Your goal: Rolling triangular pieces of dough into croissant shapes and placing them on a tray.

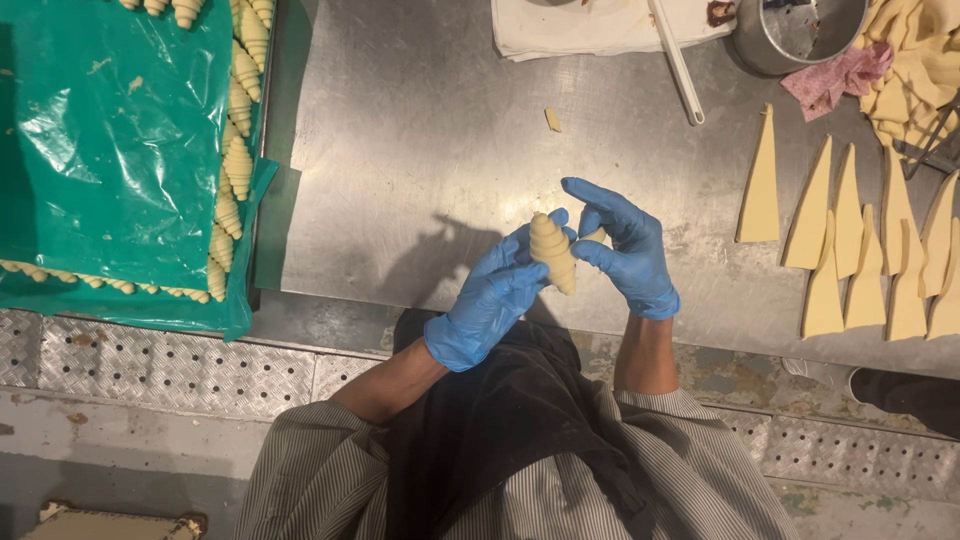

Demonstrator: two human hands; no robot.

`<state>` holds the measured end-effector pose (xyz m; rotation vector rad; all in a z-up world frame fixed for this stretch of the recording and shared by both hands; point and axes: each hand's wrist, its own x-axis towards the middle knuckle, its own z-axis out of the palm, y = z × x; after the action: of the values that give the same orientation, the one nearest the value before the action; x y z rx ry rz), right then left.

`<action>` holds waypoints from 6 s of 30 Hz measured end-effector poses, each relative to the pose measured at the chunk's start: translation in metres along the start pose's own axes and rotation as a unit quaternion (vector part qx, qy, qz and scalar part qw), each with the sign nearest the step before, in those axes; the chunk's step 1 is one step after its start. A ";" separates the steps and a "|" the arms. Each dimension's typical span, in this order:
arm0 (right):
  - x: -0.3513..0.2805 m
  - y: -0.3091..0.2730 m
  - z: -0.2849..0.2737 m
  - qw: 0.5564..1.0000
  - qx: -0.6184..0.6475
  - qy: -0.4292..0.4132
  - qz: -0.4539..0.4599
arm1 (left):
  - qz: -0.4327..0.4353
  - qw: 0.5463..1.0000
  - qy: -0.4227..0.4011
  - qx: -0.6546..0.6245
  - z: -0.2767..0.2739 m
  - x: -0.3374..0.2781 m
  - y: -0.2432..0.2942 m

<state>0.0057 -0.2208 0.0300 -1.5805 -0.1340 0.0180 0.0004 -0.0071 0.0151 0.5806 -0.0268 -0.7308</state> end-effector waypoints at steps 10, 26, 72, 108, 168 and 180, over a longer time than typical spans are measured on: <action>-0.001 -0.003 0.007 0.999 0.019 0.030 0.006 | -0.011 0.999 0.010 -0.036 0.006 0.001 0.000; 0.003 0.007 0.021 0.999 0.018 0.044 -0.009 | 0.065 0.998 0.014 -0.009 -0.009 0.007 -0.006; 0.130 0.178 0.097 0.955 0.106 0.245 0.126 | 0.227 0.348 0.462 0.784 -0.431 0.176 0.350; 0.144 0.197 0.125 0.934 0.124 0.287 0.171 | 0.304 0.513 0.653 0.467 -0.636 0.041 0.548; -0.002 0.134 -0.227 0.761 -0.236 0.602 -0.061 | 0.175 0.847 0.098 0.492 -0.019 0.125 -0.089; -0.030 0.034 -0.044 0.991 -0.044 0.116 0.049 | 0.141 0.908 0.034 0.392 -0.040 0.120 -0.082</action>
<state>-0.0169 -0.2680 -0.0051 -1.6629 0.1279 -0.0961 0.0478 -0.1127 -0.0811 1.3427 -0.3470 -0.3929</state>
